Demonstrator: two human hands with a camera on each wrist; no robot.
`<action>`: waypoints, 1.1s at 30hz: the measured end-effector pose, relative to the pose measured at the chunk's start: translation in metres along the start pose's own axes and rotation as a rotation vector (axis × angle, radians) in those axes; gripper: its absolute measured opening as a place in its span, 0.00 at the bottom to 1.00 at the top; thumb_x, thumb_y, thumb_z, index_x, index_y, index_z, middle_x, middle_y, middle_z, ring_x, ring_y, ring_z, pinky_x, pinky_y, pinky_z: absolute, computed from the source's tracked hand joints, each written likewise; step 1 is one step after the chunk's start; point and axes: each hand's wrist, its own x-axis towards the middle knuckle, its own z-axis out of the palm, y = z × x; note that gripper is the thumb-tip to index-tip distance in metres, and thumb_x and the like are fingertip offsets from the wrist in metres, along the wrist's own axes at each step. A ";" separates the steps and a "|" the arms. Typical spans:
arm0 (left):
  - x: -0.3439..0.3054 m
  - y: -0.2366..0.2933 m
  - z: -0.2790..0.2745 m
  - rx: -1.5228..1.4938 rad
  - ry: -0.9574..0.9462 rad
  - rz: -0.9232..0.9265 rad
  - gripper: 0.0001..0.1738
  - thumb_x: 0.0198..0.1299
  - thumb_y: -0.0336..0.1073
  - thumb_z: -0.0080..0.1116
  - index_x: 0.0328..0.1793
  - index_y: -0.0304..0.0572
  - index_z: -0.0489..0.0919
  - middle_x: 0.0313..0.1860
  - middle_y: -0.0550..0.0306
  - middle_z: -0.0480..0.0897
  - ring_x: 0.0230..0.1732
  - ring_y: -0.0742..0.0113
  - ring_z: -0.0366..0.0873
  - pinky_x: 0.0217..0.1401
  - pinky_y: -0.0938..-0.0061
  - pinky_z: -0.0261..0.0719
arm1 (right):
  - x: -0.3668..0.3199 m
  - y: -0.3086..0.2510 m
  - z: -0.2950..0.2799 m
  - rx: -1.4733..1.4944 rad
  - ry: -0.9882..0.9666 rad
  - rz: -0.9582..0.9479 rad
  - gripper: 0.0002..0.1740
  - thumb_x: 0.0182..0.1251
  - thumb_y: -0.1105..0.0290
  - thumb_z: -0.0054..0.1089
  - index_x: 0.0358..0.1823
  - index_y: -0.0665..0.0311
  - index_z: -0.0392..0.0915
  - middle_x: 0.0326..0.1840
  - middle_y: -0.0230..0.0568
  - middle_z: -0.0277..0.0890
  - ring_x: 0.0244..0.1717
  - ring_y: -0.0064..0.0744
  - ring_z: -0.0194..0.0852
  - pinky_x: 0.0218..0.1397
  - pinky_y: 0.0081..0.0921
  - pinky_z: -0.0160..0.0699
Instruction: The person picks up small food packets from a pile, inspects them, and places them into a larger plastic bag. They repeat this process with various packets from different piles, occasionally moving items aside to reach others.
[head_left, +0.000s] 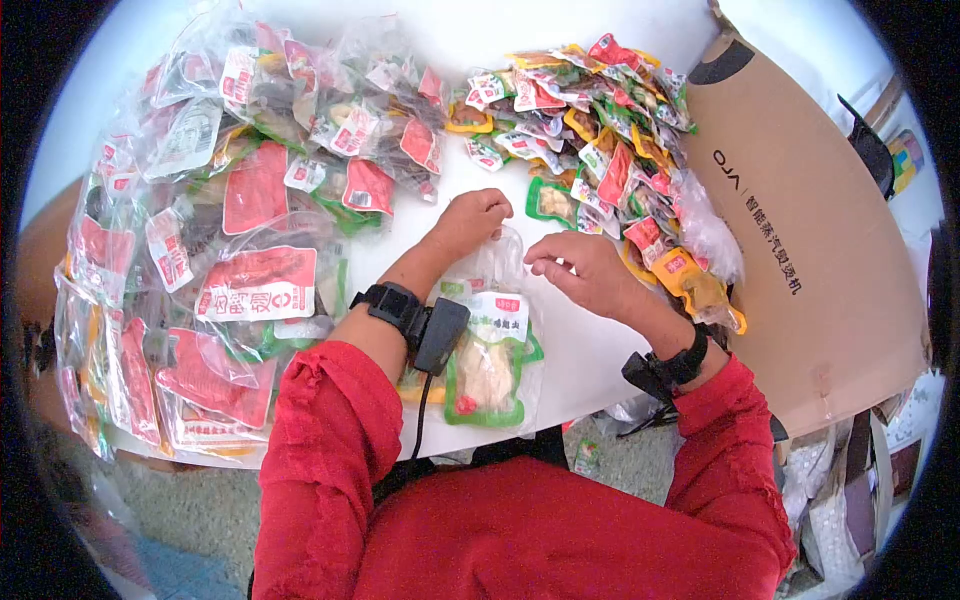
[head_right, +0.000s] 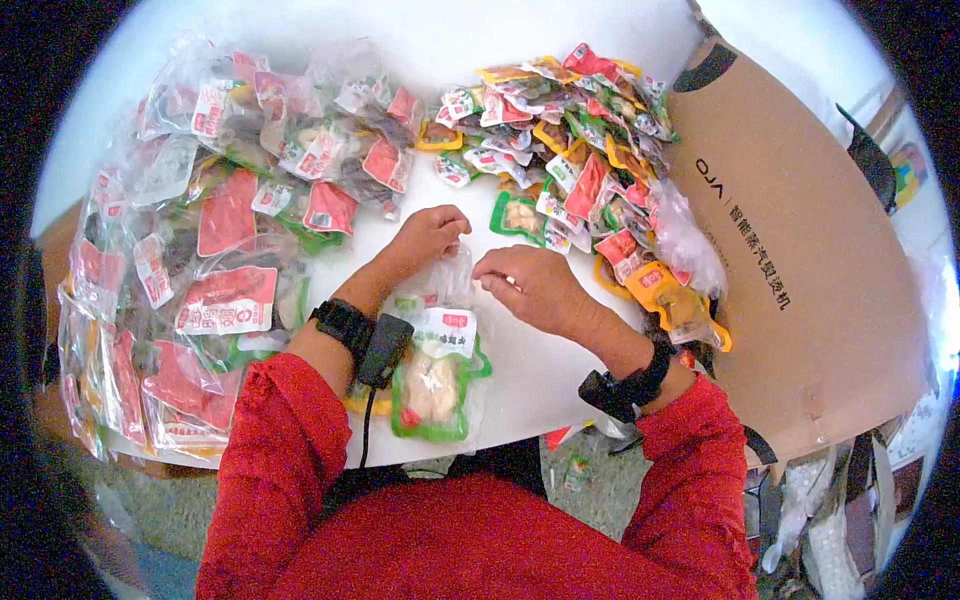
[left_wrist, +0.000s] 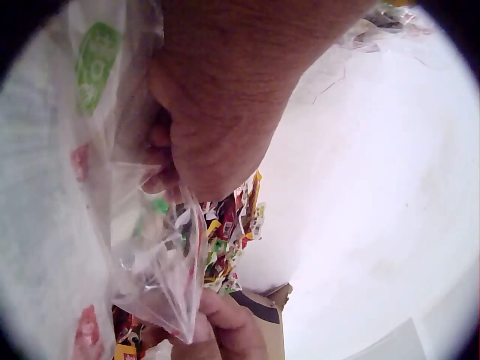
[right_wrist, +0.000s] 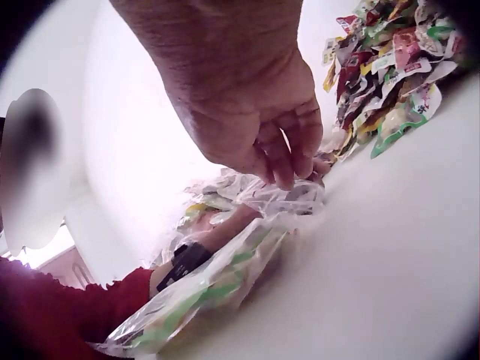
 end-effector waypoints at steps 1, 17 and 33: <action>-0.001 0.000 0.000 0.000 -0.015 -0.043 0.11 0.56 0.36 0.46 0.35 0.37 0.76 0.22 0.60 0.75 0.20 0.75 0.71 0.25 0.79 0.70 | 0.001 0.002 0.000 0.120 -0.023 0.142 0.08 0.57 0.69 0.49 0.34 0.60 0.76 0.30 0.38 0.77 0.32 0.34 0.76 0.37 0.30 0.73; -0.002 -0.004 0.002 -0.010 -0.016 -0.052 0.09 0.57 0.35 0.47 0.35 0.37 0.75 0.26 0.62 0.75 0.23 0.77 0.70 0.28 0.81 0.72 | 0.114 0.147 -0.081 -0.958 0.306 0.014 0.14 0.49 0.70 0.54 0.40 0.58 0.71 0.38 0.39 0.69 0.42 0.39 0.69 0.41 0.33 0.70; -0.001 -0.004 0.002 0.219 0.037 0.071 0.10 0.58 0.36 0.47 0.39 0.37 0.75 0.32 0.59 0.77 0.29 0.74 0.74 0.34 0.79 0.74 | 0.061 0.117 -0.108 -0.773 0.756 -0.163 0.06 0.57 0.72 0.48 0.34 0.66 0.70 0.32 0.41 0.74 0.33 0.39 0.73 0.37 0.31 0.72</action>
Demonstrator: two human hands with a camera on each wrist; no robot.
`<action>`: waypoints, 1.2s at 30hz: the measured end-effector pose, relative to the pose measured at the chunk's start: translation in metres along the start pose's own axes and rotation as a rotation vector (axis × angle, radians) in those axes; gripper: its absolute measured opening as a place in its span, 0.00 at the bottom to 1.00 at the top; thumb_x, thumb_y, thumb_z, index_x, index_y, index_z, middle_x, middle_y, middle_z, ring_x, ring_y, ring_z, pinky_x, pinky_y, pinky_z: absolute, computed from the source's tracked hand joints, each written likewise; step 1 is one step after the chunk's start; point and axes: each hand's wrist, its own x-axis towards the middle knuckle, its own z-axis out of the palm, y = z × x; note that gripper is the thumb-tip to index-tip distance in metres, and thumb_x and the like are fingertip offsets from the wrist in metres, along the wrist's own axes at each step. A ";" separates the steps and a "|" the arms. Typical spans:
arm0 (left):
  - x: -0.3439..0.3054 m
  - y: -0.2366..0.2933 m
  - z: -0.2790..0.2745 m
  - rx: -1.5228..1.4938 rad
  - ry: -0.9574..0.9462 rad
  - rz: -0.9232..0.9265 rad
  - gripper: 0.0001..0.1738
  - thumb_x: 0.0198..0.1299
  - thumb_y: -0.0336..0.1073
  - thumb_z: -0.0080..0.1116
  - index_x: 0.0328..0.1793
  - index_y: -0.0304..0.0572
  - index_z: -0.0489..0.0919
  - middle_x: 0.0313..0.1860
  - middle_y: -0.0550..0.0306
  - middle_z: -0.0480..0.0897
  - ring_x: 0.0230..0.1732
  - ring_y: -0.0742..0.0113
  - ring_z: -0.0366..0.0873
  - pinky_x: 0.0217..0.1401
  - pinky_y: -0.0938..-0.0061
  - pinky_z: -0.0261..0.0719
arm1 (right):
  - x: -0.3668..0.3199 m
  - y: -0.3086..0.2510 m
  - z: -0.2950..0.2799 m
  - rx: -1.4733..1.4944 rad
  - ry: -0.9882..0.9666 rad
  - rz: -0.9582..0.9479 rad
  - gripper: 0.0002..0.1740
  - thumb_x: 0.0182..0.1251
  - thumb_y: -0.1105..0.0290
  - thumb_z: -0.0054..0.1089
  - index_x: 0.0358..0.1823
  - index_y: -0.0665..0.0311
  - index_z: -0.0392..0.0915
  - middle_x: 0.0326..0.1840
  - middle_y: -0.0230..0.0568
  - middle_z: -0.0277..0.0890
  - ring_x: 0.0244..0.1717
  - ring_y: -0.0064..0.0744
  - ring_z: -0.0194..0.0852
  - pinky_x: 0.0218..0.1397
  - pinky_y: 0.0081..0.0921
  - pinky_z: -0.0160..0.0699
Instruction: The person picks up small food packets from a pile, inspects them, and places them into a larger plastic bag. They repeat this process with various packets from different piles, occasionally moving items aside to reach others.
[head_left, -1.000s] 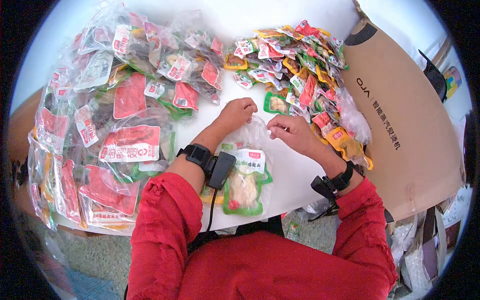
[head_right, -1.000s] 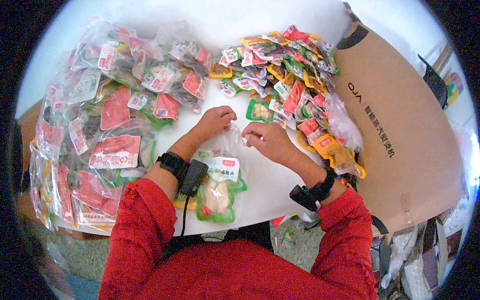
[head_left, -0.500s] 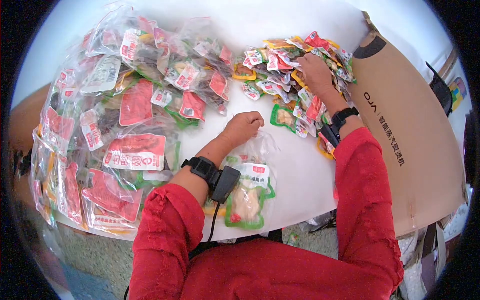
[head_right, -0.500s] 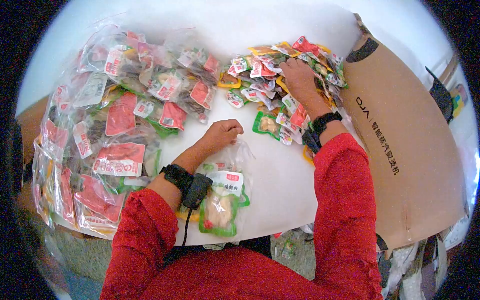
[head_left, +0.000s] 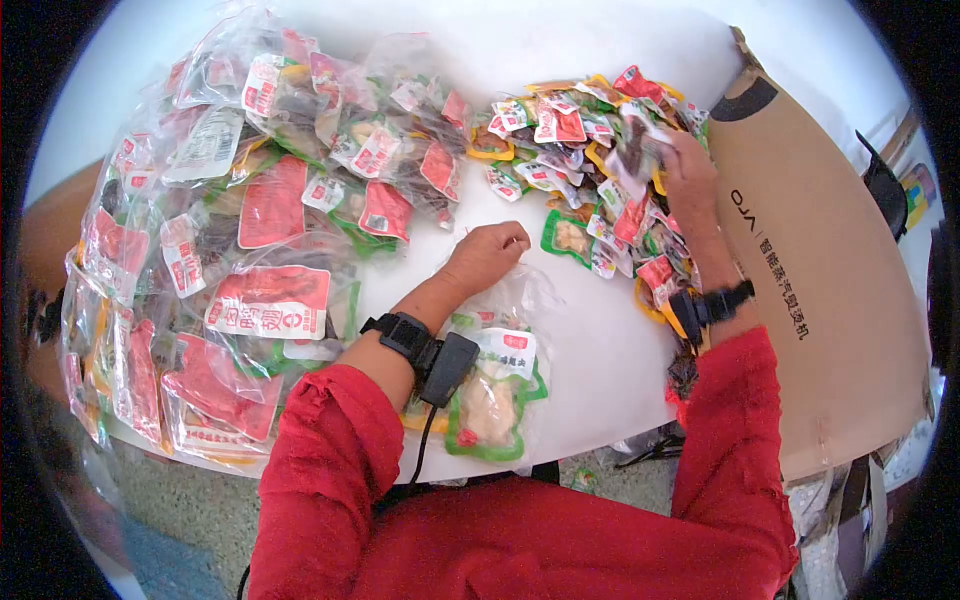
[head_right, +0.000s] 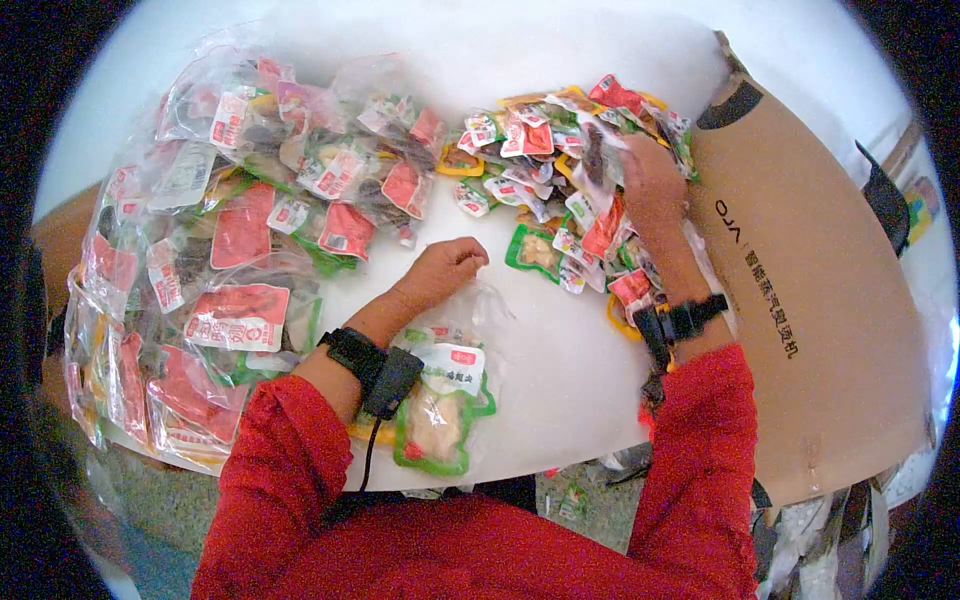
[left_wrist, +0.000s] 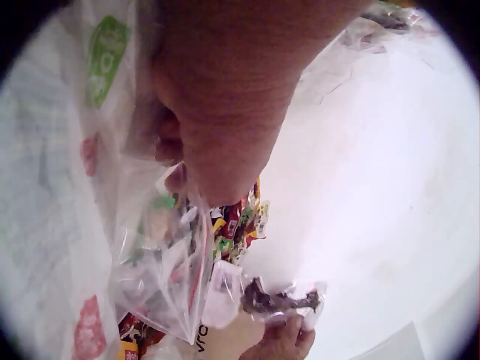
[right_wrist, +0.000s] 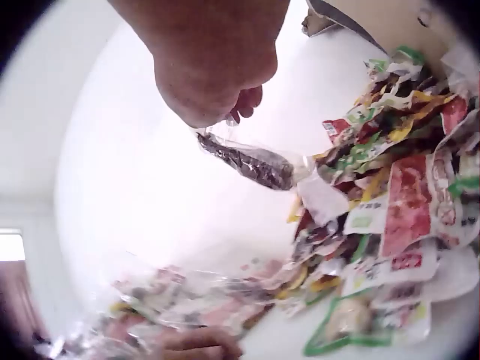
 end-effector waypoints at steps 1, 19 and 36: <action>0.000 0.001 0.001 -0.001 -0.009 0.001 0.10 0.58 0.36 0.47 0.39 0.37 0.75 0.32 0.59 0.77 0.29 0.74 0.74 0.34 0.79 0.74 | -0.006 -0.004 -0.013 -0.005 -0.004 0.007 0.06 0.57 0.72 0.48 0.34 0.66 0.70 0.32 0.41 0.74 0.33 0.39 0.73 0.37 0.31 0.72; -0.011 0.031 0.013 -0.795 -0.138 -0.266 0.05 0.58 0.37 0.51 0.35 0.48 0.76 0.27 0.72 0.74 0.20 0.87 0.62 0.18 0.91 0.56 | -0.081 -0.121 0.020 1.704 -0.152 1.210 0.10 0.61 0.63 0.51 0.37 0.59 0.73 0.27 0.23 0.69 0.24 0.13 0.62 0.22 0.13 0.60; -0.011 0.043 0.012 -0.662 0.070 -0.325 0.07 0.56 0.40 0.55 0.33 0.47 0.74 0.25 0.70 0.73 0.16 0.86 0.59 0.15 0.89 0.54 | -0.120 -0.118 0.038 1.783 -0.341 1.164 0.05 0.58 0.69 0.54 0.34 0.61 0.72 0.29 0.25 0.69 0.31 0.16 0.66 0.36 0.15 0.67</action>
